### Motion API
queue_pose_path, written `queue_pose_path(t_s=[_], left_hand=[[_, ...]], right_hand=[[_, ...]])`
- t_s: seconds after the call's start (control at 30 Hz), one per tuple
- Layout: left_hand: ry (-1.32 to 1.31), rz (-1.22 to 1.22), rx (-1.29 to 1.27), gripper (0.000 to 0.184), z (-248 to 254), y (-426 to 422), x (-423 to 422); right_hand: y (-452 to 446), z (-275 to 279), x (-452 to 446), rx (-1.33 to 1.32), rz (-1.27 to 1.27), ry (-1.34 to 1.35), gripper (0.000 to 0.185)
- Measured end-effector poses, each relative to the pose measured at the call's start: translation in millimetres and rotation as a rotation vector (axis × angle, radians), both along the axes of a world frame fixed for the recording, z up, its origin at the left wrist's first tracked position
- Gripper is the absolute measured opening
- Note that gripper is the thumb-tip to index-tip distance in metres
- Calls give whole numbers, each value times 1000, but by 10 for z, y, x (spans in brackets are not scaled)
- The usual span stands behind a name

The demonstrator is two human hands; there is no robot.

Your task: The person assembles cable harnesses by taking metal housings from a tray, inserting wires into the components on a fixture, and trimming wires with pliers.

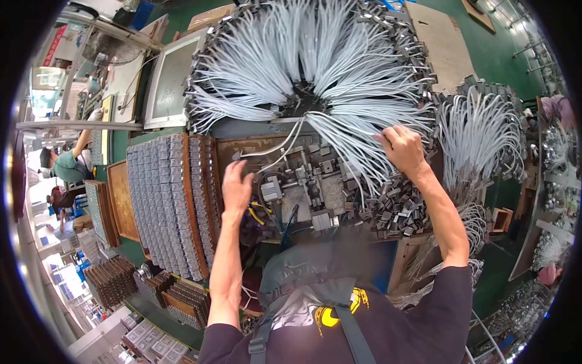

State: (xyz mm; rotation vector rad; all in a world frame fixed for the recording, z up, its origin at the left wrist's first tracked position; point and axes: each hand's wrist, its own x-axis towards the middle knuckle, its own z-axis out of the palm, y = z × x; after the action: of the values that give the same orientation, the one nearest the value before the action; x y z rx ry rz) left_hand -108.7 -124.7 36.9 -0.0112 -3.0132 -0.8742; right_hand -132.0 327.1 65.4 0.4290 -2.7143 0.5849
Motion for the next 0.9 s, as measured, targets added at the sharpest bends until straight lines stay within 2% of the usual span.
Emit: queue_pose_path(t_s=[0.03, 0.07, 0.13, 0.17, 0.23, 0.27, 0.33, 0.37, 0.4, 0.47, 0.5, 0.63, 0.67, 0.73, 0.77, 0.83, 0.9], left_hand=[[-6, 10, 92, 37, 74, 82, 67], [-5, -24, 152, 38, 113, 130, 145], [1, -14, 249, 36, 164, 185, 326], [12, 23, 301, 34, 117, 148, 421], [-19, 119, 405, 30, 274, 31, 594], [-43, 183, 470, 28, 383, -43, 660], [68, 247, 446, 26, 535, -360, 775], [126, 278, 430, 25, 665, -552, 822], [168, 371, 421, 21, 764, -762, 871], [279, 513, 248, 15, 941, -1306, 981], [322, 607, 231, 14, 981, -1625, 1057], [473, 777, 59, 13, 1018, -3223, 1381], [420, 855, 26, 20, 977, -3664, 1498], [310, 926, 143, 39, 860, -4424, 1753], [307, 932, 145, 39, 815, -4689, 1844], [4, 1111, 493, 61, 784, -4959, 1875], [-39, 1137, 603, 66, 719, -4995, 1878]], right_hand=[[-150, 59, 42, -101, -9, -11, 24], [-252, 1, 155, -325, -93, -242, 22], [-397, 180, 297, -1129, -319, -1192, 17], [-527, 150, 389, -1141, -275, -1231, 17], [-813, 162, 596, -1619, -338, -1383, 19], [-1034, 272, 693, -1312, -387, -1194, 30], [-1208, 188, 933, -947, -132, -878, 46], [-1217, 256, 955, -671, 20, -802, 59], [-1306, 361, 992, -667, 11, -832, 59], [-1326, 411, 995, -394, 259, -635, 53], [-1343, 465, 974, -425, 301, -752, 42], [-1363, 471, 858, -216, 416, -975, 39], [-1412, 489, 841, -211, 422, -978, 39], [-1515, 545, 788, -255, 299, -1105, 43], [-1530, 526, 764, -202, 333, -1060, 49], [-1602, 540, 699, -152, 335, -1103, 53], [-1597, 455, 697, -93, 373, -1098, 60]])
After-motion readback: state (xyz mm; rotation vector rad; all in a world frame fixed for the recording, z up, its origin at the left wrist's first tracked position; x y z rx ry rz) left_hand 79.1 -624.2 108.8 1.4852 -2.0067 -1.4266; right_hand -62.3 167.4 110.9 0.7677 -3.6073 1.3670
